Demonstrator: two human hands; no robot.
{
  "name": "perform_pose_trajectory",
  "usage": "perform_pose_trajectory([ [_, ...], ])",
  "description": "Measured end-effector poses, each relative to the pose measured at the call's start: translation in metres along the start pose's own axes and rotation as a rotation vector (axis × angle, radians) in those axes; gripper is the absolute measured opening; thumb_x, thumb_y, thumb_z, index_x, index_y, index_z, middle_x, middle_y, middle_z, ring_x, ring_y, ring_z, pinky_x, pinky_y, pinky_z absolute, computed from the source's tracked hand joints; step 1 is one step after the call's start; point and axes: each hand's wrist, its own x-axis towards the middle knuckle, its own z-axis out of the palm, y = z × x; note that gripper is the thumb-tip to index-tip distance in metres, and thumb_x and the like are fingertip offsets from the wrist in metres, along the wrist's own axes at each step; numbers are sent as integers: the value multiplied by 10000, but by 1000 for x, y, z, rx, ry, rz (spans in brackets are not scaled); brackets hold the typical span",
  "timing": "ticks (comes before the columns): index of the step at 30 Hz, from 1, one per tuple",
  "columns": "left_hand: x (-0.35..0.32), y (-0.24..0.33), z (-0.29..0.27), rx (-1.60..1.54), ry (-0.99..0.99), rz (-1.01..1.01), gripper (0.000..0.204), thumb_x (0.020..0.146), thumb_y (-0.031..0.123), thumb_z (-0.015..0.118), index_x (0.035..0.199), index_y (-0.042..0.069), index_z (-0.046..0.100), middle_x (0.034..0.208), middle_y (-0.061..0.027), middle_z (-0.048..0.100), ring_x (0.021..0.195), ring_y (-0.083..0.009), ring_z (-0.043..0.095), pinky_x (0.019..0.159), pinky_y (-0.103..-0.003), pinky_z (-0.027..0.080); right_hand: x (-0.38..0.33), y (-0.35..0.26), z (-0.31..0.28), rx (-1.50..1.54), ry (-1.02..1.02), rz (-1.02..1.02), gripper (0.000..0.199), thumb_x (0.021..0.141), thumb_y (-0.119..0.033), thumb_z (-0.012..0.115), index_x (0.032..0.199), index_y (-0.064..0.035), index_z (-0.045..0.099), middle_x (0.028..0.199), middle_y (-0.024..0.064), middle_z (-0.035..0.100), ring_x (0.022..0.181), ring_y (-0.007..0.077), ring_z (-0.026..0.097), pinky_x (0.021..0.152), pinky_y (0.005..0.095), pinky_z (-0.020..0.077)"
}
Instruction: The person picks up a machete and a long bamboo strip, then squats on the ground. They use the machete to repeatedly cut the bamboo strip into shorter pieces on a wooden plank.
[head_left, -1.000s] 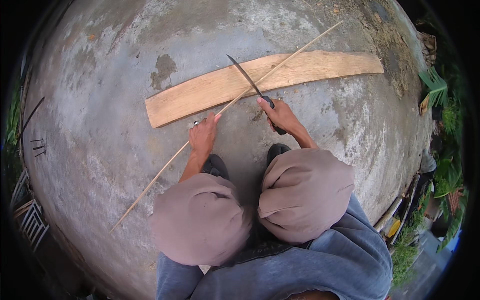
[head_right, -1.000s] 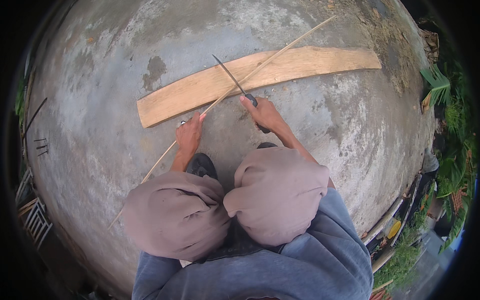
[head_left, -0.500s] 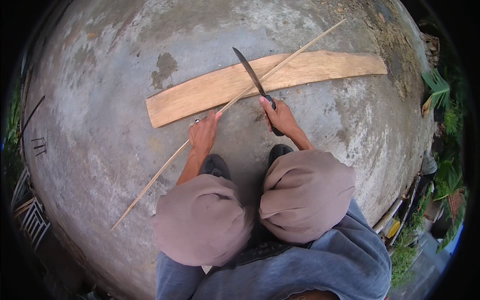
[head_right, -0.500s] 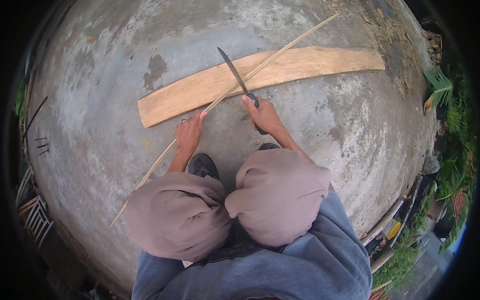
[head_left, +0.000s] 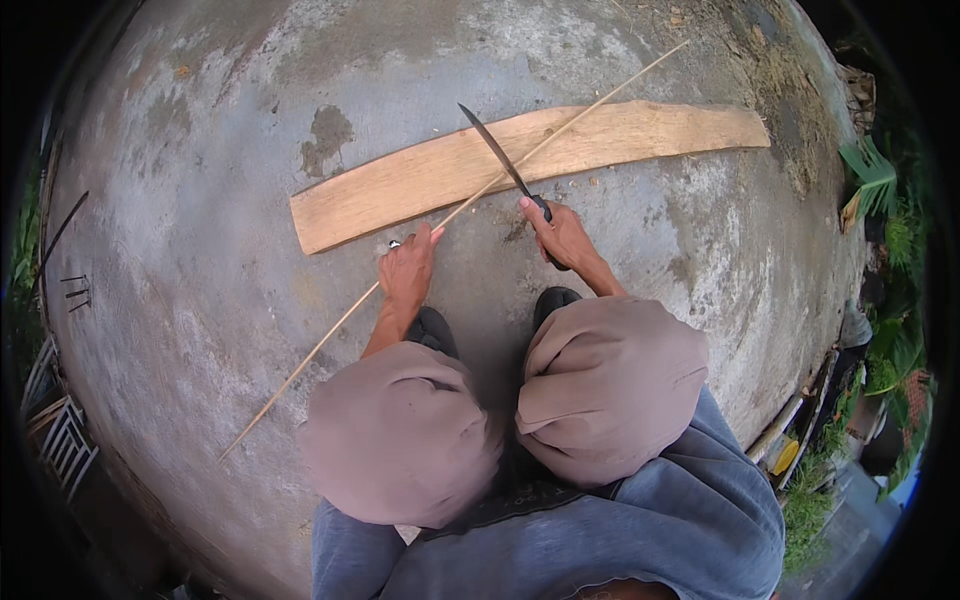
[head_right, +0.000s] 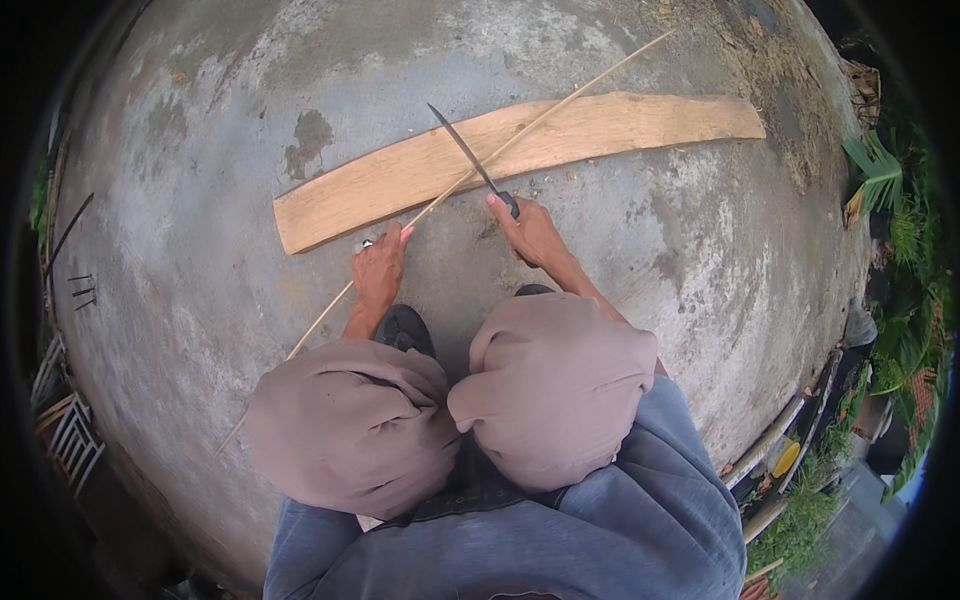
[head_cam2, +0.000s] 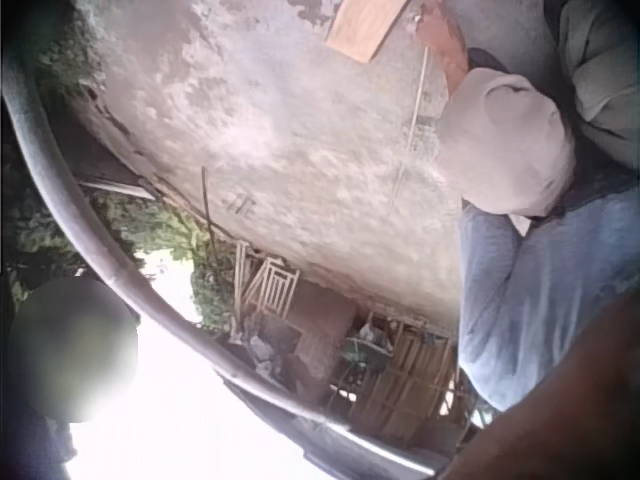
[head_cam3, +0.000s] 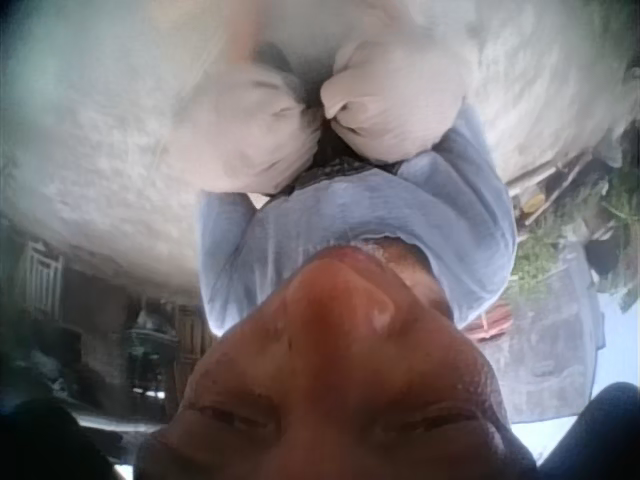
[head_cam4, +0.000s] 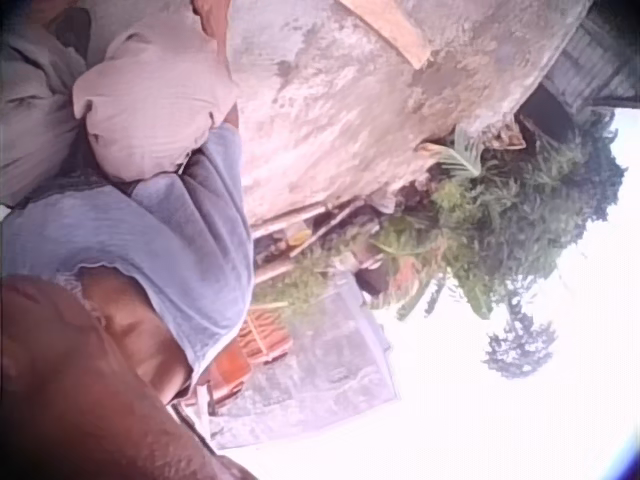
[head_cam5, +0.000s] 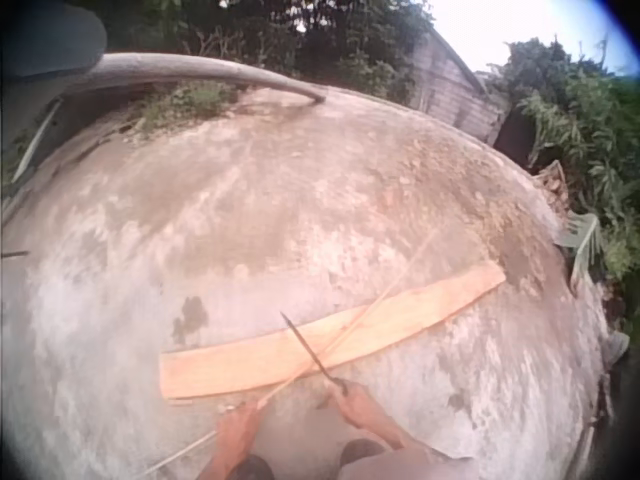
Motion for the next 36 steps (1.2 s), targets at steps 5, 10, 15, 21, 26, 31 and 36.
perform_pose_trajectory([
  [5, -1, 0, -7, -10, -2, -6, 314, 1057, 400, 521, 947, 106, 535, 739, -144, 688, 639, -382, 692, 525, -513, 514, -27, -80, -32, -206, -71, 57, 662, 991, -632, 543, 893, 20, 610, 583, 81, 561, 501, 178, 601, 486, 351, 473],
  [10, -3, -3, -5, -14, 13, 0, 314, 1057, 402, 520, 943, 110, 538, 735, -138, 683, 628, -384, 687, 522, -510, 513, -50, -105, -25, 347, 247, -588, 582, 1011, -556, 572, 926, 17, 621, 626, 82, 577, 570, 142, 580, 539, 314, 458],
  [15, -3, 5, -2, -10, 23, 10, 294, 1048, 371, 557, 920, 108, 536, 717, -130, 680, 594, -354, 675, 491, -473, 492, 13, 26, 14, -88, 212, -268, 605, 1008, -591, 543, 860, -8, 603, 674, 115, 619, 660, 180, 662, 621, 348, 525],
  [21, -4, -5, -6, 7, 8, -9, 317, 1054, 390, 537, 924, 102, 536, 735, -134, 683, 614, -368, 682, 517, -495, 511, 2, -21, -8, -118, -129, 52, 706, 976, -662, 549, 919, 37, 630, 640, 123, 600, 526, 203, 632, 529, 376, 522],
  [26, -2, 0, -5, 4, 26, -11, 330, 1056, 393, 528, 910, 97, 538, 755, -142, 685, 627, -384, 686, 526, -505, 520, -20, -66, -37, 156, -131, 36, 679, 969, -685, 553, 867, -13, 560, 607, 52, 547, 463, 150, 565, 427, 313, 442],
  [31, 0, -4, -8, -27, 18, 3, 305, 1054, 362, 545, 913, 92, 540, 736, -149, 686, 628, -398, 671, 521, -508, 498, -48, -77, -18, 417, 252, -587, 579, 1012, -581, 562, 976, -4, 573, 626, 39, 574, 559, 138, 593, 531, 290, 461],
  [36, 0, 2, -8, -38, 10, 14, 308, 1054, 367, 546, 923, 88, 555, 740, -159, 690, 623, -394, 669, 519, -498, 499, -3, -3, 9, -408, 278, -260, 556, 999, -515, 597, 1041, 39, 593, 761, 258, 684, 723, 430, 698, 658, 485, 536],
])
